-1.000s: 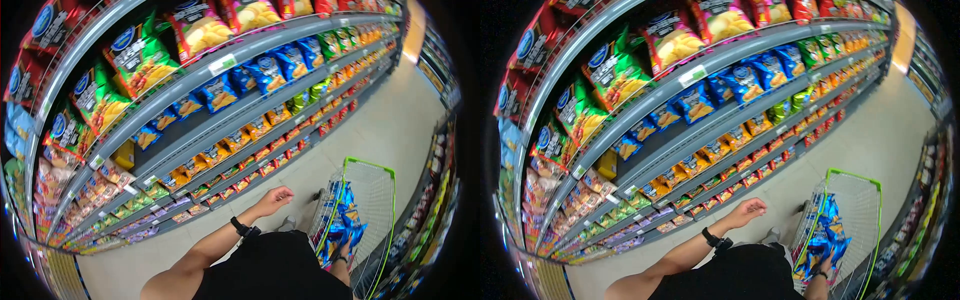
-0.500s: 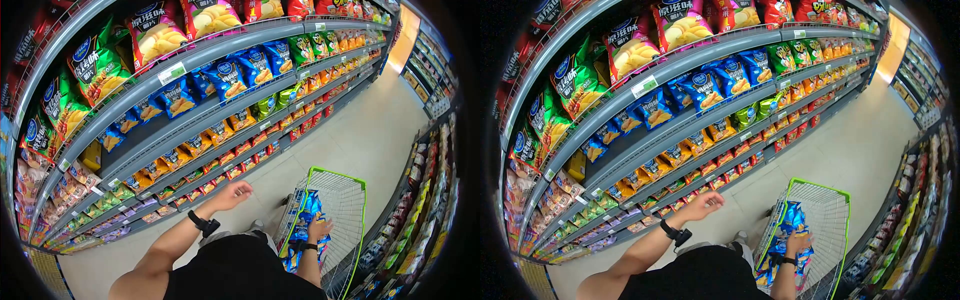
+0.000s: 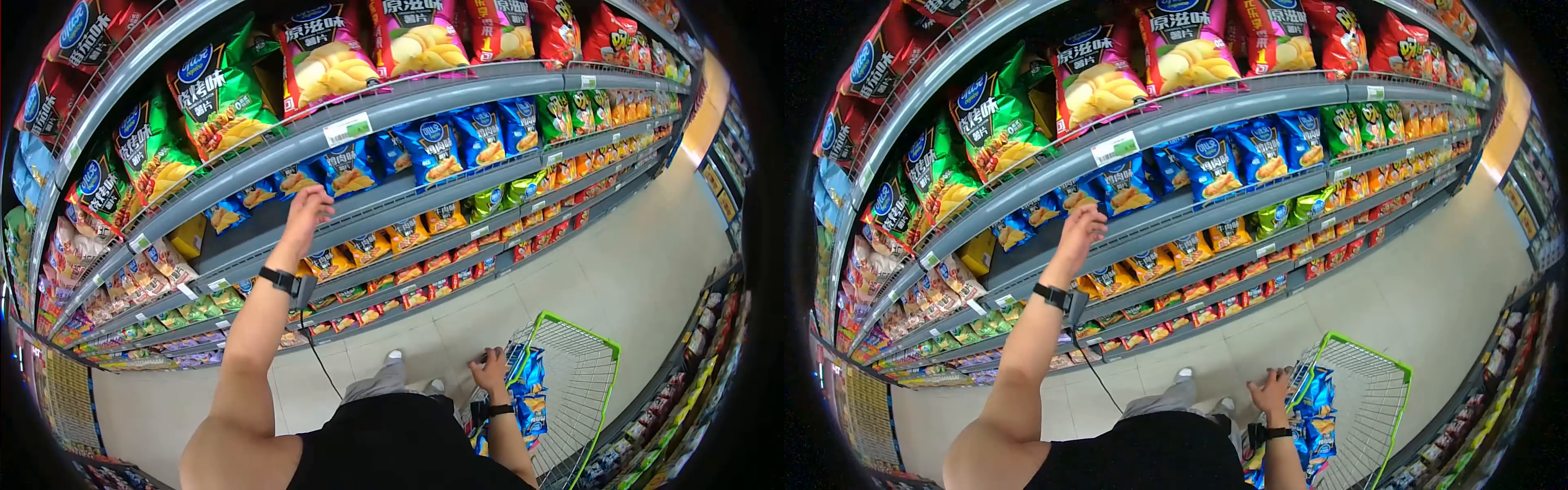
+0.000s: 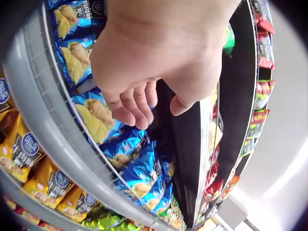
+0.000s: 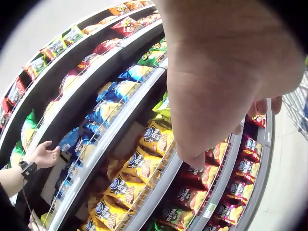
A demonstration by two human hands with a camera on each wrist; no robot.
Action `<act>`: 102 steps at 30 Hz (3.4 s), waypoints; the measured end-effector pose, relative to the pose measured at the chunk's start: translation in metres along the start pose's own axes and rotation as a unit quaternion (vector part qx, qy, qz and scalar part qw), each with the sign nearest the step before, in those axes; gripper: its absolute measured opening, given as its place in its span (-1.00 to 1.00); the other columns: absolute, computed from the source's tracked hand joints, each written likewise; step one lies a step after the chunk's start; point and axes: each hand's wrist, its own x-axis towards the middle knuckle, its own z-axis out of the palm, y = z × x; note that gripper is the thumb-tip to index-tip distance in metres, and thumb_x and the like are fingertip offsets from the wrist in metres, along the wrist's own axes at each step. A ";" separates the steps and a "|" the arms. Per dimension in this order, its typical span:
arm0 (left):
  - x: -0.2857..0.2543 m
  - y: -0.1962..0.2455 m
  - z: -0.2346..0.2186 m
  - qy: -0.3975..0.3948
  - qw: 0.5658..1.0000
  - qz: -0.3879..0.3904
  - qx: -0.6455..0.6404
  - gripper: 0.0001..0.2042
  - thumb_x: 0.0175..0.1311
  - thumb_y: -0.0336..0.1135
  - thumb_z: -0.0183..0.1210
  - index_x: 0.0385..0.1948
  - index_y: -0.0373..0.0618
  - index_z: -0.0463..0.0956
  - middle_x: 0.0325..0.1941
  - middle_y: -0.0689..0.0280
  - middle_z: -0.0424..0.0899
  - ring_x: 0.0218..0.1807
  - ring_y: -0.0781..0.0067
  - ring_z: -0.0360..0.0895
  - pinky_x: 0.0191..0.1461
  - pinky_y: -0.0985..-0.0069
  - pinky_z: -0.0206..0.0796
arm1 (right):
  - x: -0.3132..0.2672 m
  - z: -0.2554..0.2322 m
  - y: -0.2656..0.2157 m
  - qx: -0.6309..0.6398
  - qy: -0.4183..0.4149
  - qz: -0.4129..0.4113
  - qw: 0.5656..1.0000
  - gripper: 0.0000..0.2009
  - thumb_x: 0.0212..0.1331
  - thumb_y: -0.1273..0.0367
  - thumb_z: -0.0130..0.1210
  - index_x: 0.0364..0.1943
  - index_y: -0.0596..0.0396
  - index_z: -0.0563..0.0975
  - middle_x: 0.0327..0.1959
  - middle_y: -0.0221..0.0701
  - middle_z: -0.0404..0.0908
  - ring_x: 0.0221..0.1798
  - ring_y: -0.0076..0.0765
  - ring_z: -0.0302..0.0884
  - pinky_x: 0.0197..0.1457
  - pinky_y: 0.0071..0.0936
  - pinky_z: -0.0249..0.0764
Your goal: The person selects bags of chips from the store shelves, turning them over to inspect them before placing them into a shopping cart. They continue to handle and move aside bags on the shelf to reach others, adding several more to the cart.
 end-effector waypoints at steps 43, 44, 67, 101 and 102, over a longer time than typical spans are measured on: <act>-0.166 -0.080 -0.076 -0.175 0.970 0.097 0.136 -0.35 0.20 -0.29 0.37 0.23 -0.17 0.16 -0.06 0.12 0.60 -0.05 0.27 0.57 0.03 0.30 0.39 | 0.142 0.009 -0.302 0.529 -0.403 -0.224 0.713 -0.22 0.32 -0.03 0.10 0.48 0.02 0.05 0.46 -0.31 0.23 0.48 -0.10 0.20 0.52 -0.01 0.09; -0.177 -0.082 -0.069 -0.164 0.972 0.097 0.137 -0.34 0.18 -0.26 0.39 0.23 -0.17 0.17 -0.08 0.13 0.61 -0.07 0.26 0.57 0.02 0.30 0.39 | 0.140 0.009 -0.296 0.526 -0.402 -0.210 0.719 -0.21 0.32 -0.03 0.11 0.48 0.02 0.06 0.46 -0.31 0.22 0.48 -0.11 0.20 0.54 0.00 0.07; -0.215 -0.101 -0.014 -0.140 0.987 0.035 -0.068 0.19 -0.12 0.02 0.57 0.44 -0.31 -0.13 0.34 0.01 0.36 0.39 0.25 0.32 0.42 0.35 0.20 | 0.095 -0.004 -0.268 0.472 -0.503 -0.028 0.724 -0.29 0.38 -0.07 -0.01 0.45 0.05 0.18 0.47 -0.34 0.25 0.47 -0.22 0.24 0.51 -0.19 0.18; -0.177 -0.151 0.062 -0.194 0.971 -0.104 -0.097 -0.20 0.17 -0.21 0.43 0.36 -0.25 0.11 0.27 0.16 0.44 0.30 0.35 0.41 0.36 0.35 0.28 | 0.068 -0.063 -0.206 0.493 -0.254 -0.031 0.832 -0.60 0.28 0.50 0.12 0.18 0.18 0.33 0.07 -0.39 0.47 0.12 -0.45 0.43 0.24 -0.42 0.36; -0.175 -0.150 0.064 -0.198 0.975 -0.080 -0.065 -0.19 0.16 -0.19 0.44 0.35 -0.26 0.11 0.26 0.14 0.45 0.29 0.34 0.42 0.35 0.34 0.29 | 0.066 -0.053 -0.200 0.500 -0.249 -0.074 0.826 -0.48 0.23 0.45 0.20 0.26 0.18 0.29 0.12 -0.35 0.44 0.22 -0.37 0.39 0.33 -0.36 0.30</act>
